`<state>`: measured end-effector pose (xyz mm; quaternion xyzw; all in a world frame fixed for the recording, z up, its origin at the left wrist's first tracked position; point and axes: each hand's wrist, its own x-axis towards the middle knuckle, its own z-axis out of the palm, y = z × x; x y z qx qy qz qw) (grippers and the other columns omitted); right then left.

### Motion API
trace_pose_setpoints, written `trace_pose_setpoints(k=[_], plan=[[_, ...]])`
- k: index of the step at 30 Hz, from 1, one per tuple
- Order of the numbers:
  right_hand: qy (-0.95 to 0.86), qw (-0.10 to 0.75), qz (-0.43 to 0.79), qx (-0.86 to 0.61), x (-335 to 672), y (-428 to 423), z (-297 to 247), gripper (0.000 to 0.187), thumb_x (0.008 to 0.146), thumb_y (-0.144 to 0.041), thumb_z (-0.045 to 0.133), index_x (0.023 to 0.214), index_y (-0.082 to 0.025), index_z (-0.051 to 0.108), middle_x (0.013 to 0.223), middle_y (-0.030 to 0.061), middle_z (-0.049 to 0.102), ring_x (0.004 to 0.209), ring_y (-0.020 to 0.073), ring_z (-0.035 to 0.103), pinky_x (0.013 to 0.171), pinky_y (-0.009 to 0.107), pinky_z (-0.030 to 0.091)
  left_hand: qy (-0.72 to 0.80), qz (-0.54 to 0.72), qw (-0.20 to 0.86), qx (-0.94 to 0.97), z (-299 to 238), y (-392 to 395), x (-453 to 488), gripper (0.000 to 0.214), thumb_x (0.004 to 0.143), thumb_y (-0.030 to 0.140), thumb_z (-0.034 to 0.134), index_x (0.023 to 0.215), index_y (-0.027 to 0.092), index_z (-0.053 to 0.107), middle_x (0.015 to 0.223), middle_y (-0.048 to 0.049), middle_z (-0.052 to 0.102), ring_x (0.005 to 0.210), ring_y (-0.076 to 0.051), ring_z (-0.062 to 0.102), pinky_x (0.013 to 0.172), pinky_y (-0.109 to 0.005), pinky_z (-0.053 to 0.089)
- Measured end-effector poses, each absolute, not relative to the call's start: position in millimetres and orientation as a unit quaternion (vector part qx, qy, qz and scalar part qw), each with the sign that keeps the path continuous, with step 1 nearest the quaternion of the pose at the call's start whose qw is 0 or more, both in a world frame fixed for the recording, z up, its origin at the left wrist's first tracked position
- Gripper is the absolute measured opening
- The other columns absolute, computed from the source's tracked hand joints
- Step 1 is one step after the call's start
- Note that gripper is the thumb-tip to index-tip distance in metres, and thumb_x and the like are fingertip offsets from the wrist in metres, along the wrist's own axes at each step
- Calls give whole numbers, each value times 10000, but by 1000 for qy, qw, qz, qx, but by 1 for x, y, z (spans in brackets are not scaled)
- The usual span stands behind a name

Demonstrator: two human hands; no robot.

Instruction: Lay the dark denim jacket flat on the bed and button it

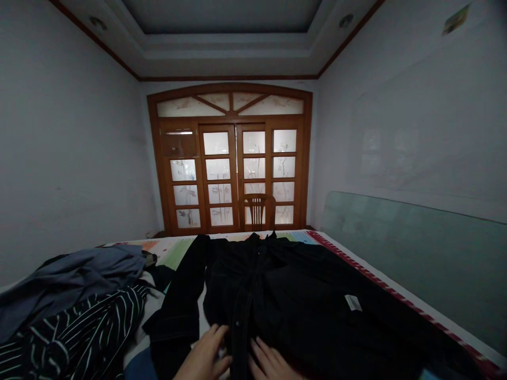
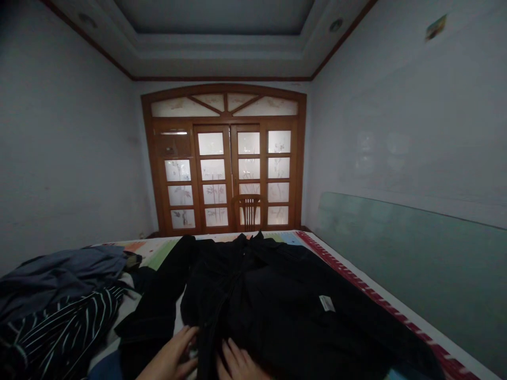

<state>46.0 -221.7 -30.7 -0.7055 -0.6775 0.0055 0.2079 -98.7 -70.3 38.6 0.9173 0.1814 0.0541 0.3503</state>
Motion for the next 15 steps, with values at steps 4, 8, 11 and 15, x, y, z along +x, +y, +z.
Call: trace_pose_setpoints(k=[4,8,11,15], plan=[[-625,196,-18,-755,35,-203,-36,445,772,-151,449,1214,-212,443,1232,111,444,1102,308,430,825,440,446,122,88,441,885,34,-78,-88,400,747,253,423,1142,209,470,1143,-65,515,1055,-197,461,948,-290,323],[-587,276,-34,-760,33,-194,-27,714,681,-154,535,1322,-210,226,1321,98,343,1158,280,370,905,395,388,76,89,532,839,26,-80,-88,491,785,293,386,1265,219,316,1301,-31,394,1198,-196,328,1027,-319,212],[-536,345,4,-770,38,-186,-15,729,683,-208,564,1319,-233,209,1310,86,348,1116,255,419,884,358,403,63,102,564,817,18,-81,-91,597,760,272,426,1310,193,208,1341,-44,332,1224,-205,288,1028,-331,215],[-518,406,33,-752,46,-180,0,390,795,-294,507,1169,-218,426,1179,72,456,993,206,493,821,380,428,40,95,608,787,19,-87,-94,652,720,295,501,1305,222,221,1353,-51,307,1229,-225,280,1018,-362,231]])
